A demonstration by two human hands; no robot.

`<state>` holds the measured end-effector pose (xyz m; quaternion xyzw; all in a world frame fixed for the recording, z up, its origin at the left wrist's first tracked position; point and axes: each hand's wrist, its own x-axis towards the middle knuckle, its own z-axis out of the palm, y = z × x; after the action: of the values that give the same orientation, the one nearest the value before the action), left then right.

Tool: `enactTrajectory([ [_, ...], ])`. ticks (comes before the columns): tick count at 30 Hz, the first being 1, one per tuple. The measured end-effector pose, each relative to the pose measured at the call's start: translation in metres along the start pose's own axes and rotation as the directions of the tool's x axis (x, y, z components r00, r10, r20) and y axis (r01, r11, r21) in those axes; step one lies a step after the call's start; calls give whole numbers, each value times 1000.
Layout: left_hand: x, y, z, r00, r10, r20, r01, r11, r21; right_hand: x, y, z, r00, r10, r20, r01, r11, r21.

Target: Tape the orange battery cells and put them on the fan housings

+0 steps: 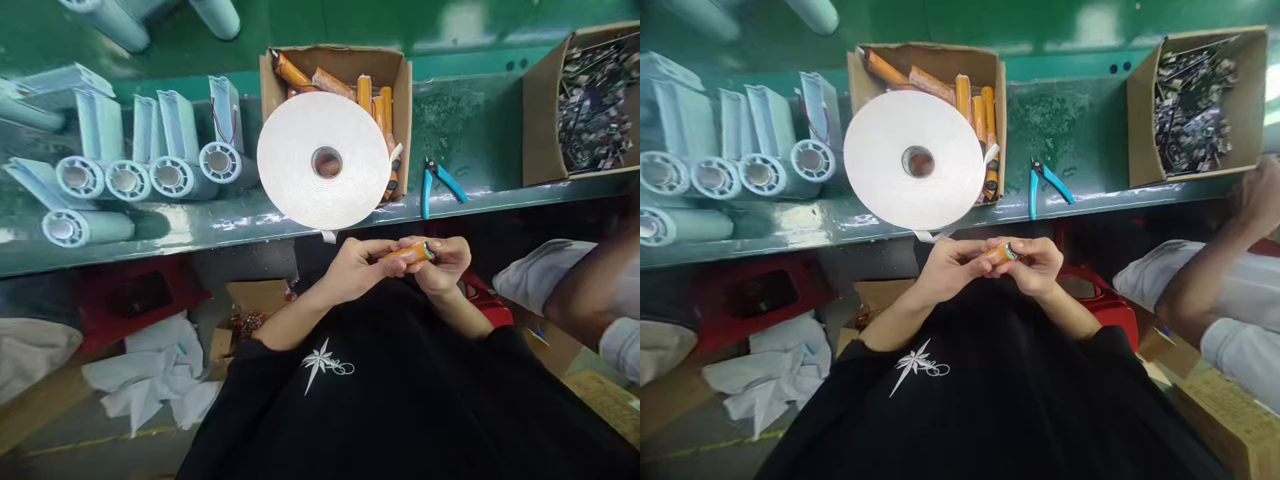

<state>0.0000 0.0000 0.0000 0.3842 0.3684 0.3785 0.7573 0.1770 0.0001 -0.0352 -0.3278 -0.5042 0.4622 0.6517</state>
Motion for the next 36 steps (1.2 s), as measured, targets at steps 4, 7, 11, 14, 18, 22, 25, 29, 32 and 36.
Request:
enactTrajectory([
  [4,-2,8,-11,987,-91,129,101,992,-76,-3,2,0,999,29,-29,-28,999,26],
  [7,-4,10,-16,974,-106,199,129,986,-109,-1,1,2,999,48,-7,-47,995,85],
  [11,-4,4,-16,975,-92,201,122,983,-139,6,-3,3,997,72,41,-77,990,122],
  [14,-2,0,-10,993,-81,81,88,992,-85,8,-2,4,995,72,74,-81,990,117],
  [18,-1,2,-6,995,-87,39,88,995,-43,0,2,2,978,206,-38,-198,970,143],
  [22,-4,5,-12,966,-98,238,137,978,-155,-5,4,-4,939,322,-118,-294,934,205],
  [25,-8,4,-18,959,-24,284,76,982,-174,-1,2,-9,906,408,-115,-379,901,211],
  [29,-13,6,-20,966,91,243,-90,996,-14,8,-2,-7,926,359,-117,-317,908,274],
  [32,-14,5,-14,939,317,136,-341,911,233,13,-6,0,891,427,-154,-362,874,325],
  [36,-9,-1,-4,718,693,63,-563,527,637,13,-10,14,765,617,-186,-526,765,371],
])
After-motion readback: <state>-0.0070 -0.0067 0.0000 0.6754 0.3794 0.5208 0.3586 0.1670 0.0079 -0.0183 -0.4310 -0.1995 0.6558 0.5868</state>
